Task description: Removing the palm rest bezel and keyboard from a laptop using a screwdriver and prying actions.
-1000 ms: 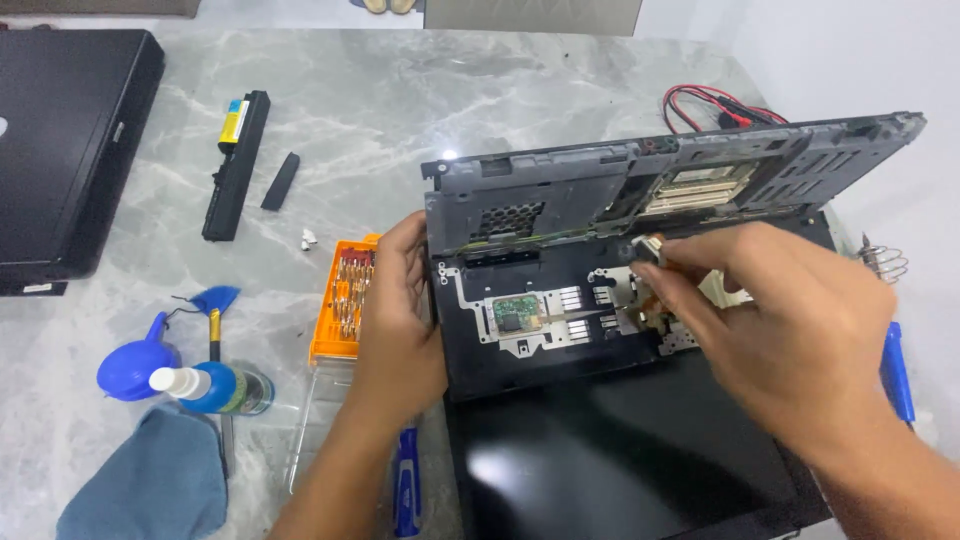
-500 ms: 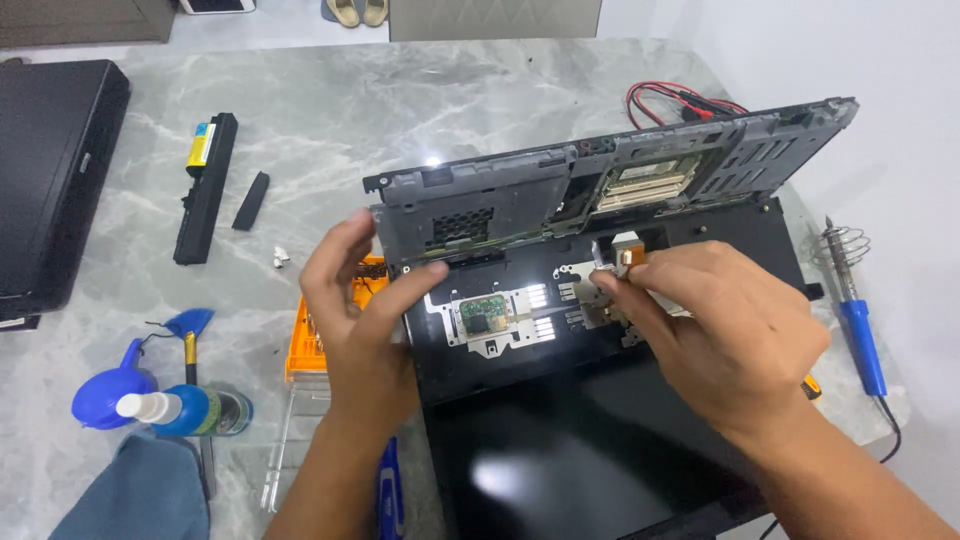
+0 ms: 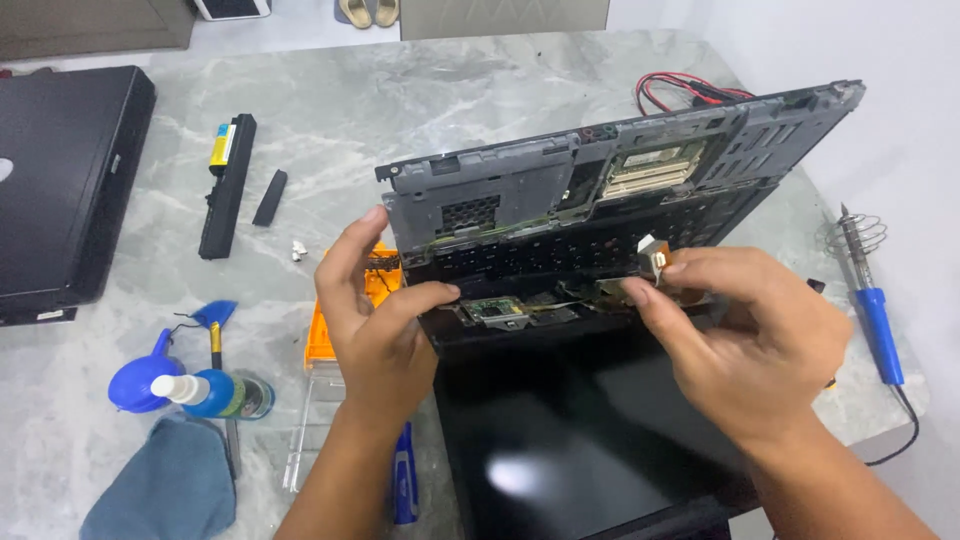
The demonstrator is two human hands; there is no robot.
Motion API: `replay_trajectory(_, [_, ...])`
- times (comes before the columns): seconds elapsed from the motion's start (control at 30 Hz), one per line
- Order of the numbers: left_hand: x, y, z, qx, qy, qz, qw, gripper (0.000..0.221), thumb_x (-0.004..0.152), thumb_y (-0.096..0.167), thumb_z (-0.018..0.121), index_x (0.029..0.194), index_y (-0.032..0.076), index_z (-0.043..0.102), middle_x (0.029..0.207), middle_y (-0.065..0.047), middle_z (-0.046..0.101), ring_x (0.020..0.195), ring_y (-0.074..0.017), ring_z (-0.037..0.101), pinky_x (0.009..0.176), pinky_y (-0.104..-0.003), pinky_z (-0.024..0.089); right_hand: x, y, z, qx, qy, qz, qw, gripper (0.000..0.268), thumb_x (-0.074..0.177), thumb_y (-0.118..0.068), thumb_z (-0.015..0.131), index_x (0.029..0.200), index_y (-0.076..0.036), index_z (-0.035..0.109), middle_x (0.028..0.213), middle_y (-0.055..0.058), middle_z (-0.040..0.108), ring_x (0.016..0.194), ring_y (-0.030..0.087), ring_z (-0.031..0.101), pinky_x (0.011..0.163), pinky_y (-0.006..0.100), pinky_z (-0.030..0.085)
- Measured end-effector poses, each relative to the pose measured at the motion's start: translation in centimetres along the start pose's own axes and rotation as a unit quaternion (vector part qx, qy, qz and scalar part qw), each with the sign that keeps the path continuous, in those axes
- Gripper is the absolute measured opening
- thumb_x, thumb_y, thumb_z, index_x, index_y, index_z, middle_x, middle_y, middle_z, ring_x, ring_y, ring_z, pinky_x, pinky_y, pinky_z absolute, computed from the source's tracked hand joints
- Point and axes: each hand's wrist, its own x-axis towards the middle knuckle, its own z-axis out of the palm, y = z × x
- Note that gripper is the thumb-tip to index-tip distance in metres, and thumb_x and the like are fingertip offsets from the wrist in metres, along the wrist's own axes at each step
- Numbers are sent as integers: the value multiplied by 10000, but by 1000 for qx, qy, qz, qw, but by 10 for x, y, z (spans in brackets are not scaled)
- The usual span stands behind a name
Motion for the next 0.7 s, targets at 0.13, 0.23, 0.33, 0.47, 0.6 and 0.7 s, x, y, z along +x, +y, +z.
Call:
replay_trajectory(0.13, [0, 4, -2, 99, 24, 71, 992, 311, 983, 43, 523, 824, 246, 698, 1296, -107, 390, 1239, -326, 377, 1070, -481, 393, -4, 1, -5, 68, 3, 45, 997, 231, 802, 36, 801, 848, 73, 578, 820, 207, 629, 727, 237, 624, 652, 282, 496])
replay_trajectory(0.23, [0, 13, -4, 128, 56, 114, 984, 299, 992, 165, 542, 785, 319, 694, 1246, -51, 401, 1196, -275, 345, 1007, -428, 416, -13, 1, -12, 102, 13, 70, 992, 255, 802, 68, 797, 877, 69, 554, 856, 214, 621, 786, 246, 631, 726, 292, 511])
replay_trajectory(0.33, [-1, 19, -6, 135, 88, 167, 973, 319, 1000, 178, 527, 785, 361, 675, 1211, 17, 417, 1173, -221, 343, 919, -356, 441, -24, 4, -21, 115, 17, 77, 990, 278, 808, 53, 797, 926, 50, 546, 895, 195, 622, 872, 258, 654, 802, 310, 530])
replay_trajectory(0.47, [0, 28, -8, 137, 123, 226, 957, 255, 974, 248, 569, 815, 419, 671, 1196, 92, 445, 1139, -186, 354, 812, -343, 391, -26, 4, -44, 146, -30, 74, 986, 293, 813, -58, 738, 984, 36, 520, 956, 210, 629, 958, 304, 664, 907, 368, 517])
replay_trajectory(0.6, [-1, 40, -8, 127, 117, 214, 962, 134, 899, 408, 628, 798, 342, 686, 1181, 52, 442, 1146, -198, 347, 899, -335, 390, -40, 18, -79, 6, -10, 48, 999, 267, 953, -244, 579, 989, 20, 605, 1146, 210, 638, 1161, 359, 585, 1058, 459, 405])
replay_trajectory(0.7, [-3, 49, -8, 121, 112, 193, 967, 150, 859, 439, 678, 851, 289, 679, 1159, -6, 464, 1085, -248, 374, 877, -382, 406, -59, 37, -98, -31, 55, 120, 991, 235, 1018, -100, 528, 1209, 34, 555, 1372, 255, 444, 1352, 376, 417, 1136, 471, 348])
